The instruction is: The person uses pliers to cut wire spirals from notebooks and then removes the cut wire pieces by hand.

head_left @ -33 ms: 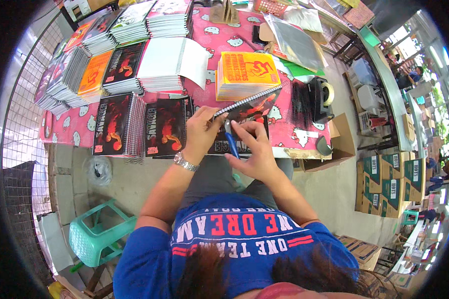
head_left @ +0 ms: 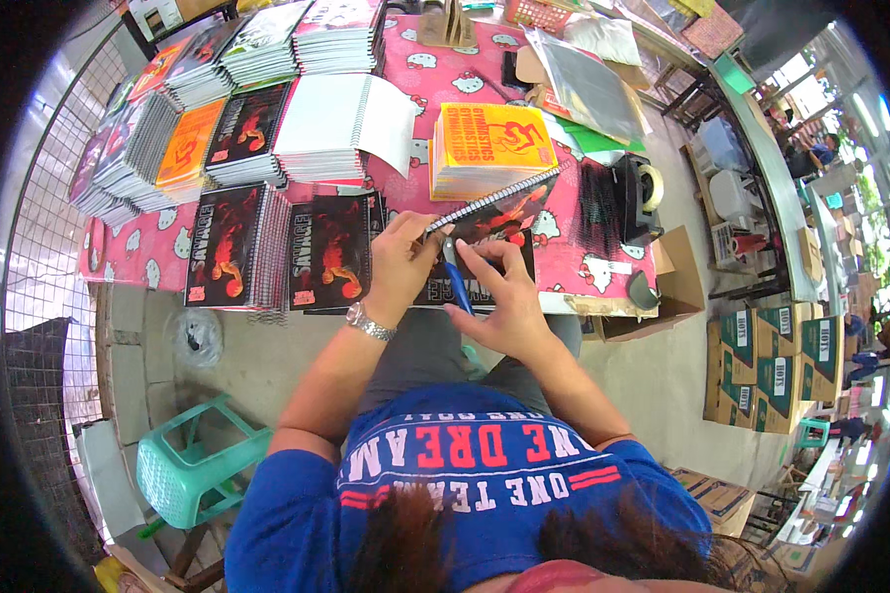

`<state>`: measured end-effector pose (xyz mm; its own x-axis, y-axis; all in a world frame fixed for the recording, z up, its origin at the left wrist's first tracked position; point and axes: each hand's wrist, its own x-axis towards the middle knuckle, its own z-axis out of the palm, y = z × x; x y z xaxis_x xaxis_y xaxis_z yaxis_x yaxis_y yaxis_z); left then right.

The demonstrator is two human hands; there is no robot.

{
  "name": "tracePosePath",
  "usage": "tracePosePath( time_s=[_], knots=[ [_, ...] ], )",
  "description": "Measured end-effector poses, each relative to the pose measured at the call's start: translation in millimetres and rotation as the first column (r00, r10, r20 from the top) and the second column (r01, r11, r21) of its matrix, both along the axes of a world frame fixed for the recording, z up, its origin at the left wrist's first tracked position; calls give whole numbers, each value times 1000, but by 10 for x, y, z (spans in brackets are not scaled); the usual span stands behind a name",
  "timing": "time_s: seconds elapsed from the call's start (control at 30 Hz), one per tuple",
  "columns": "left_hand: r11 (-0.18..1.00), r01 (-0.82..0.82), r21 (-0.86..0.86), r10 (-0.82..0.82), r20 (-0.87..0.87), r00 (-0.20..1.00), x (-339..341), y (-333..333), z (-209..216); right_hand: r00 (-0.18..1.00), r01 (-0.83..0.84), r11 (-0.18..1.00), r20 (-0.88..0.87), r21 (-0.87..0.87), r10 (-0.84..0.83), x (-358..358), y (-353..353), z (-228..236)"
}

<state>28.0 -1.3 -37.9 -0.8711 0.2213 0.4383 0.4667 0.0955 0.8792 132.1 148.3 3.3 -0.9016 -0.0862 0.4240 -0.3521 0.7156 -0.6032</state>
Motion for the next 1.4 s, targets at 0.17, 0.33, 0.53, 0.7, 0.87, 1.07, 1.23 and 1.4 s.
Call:
tracePosePath(
  time_s=[0.17,0.33,0.53,0.7,0.87,1.07,1.23,1.4],
  knots=[
    [998,-37,-49,35,-45,998,18,-79,-53,982,-63,983,163,-173,91,-13,15,-5],
    [984,-113,-139,87,-184,979,16,-252,-18,665,204,-64,90,-977,742,-89,15,-148],
    [805,-589,75,553,267,789,48,-1091,-262,911,73,646,314,-760,266,62,366,-142],
    [624,-650,-434,721,0,693,106,-1390,-1064,876,469,844,263,-262,-405,79,1391,-1346],
    [751,-547,-370,650,272,709,111,-972,-1125,821,534,743,-36,403,-570,120,1424,-1603],
    [658,-624,-422,683,-13,730,175,-1423,-1086,799,582,793,55,181,-599,-1084,1982,-1526],
    [364,-614,-700,587,-339,735,110,-1346,-762,788,537,752,93,382,-609,-1618,2084,-1864],
    [858,-214,-466,55,-332,942,-231,-40,-295,603,790,536,223,-297,-766,-1482,2225,-1566]
  ],
)
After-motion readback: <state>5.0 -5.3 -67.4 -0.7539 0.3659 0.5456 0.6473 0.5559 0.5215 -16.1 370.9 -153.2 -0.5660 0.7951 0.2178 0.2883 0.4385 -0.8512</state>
